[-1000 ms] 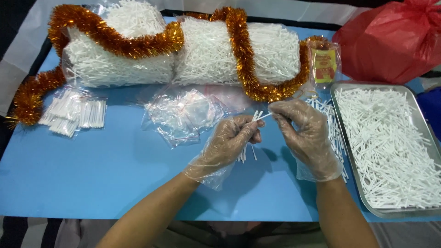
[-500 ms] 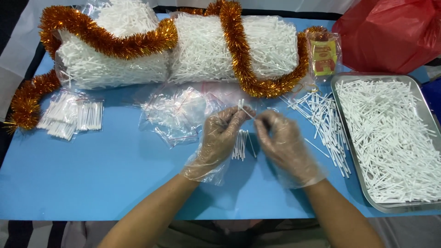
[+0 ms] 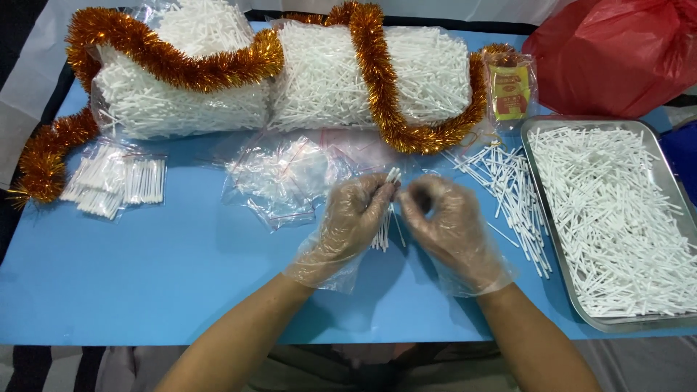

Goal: The person counts and sorts cotton swabs by hand on a blue surface, grouping them together and then placing them into clear plastic bags.

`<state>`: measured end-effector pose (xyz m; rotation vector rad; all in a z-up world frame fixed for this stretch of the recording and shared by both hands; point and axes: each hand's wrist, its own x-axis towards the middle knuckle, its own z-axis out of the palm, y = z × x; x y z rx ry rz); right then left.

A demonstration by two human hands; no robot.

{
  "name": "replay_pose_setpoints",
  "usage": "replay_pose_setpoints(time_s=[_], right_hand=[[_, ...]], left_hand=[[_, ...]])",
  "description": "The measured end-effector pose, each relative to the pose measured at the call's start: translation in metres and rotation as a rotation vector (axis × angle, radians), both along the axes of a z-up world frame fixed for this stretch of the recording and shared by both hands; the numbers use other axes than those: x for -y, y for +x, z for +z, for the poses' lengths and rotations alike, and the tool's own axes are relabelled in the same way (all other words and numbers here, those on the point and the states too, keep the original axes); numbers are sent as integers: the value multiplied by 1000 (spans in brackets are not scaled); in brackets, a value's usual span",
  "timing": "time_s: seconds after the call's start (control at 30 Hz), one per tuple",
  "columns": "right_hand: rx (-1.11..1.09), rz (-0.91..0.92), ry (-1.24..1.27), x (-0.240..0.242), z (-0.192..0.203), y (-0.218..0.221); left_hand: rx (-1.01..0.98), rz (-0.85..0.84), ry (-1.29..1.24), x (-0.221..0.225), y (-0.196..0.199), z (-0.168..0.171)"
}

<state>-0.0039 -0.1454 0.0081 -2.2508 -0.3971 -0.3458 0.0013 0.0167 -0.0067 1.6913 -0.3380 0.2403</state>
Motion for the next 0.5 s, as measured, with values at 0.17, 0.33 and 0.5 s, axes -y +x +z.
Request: replay_pose_setpoints(time_s=[0.17,0.33,0.5], right_hand=[[233,95,-112,9,25,5],[388,104,-410,16,32,4],[405,7,-316,28,34,7]], left_hand=[[71,-70,103,-1,-2,3],[92,-111,216,-1,-6,15],[35,-70,157,-3,0,-3]])
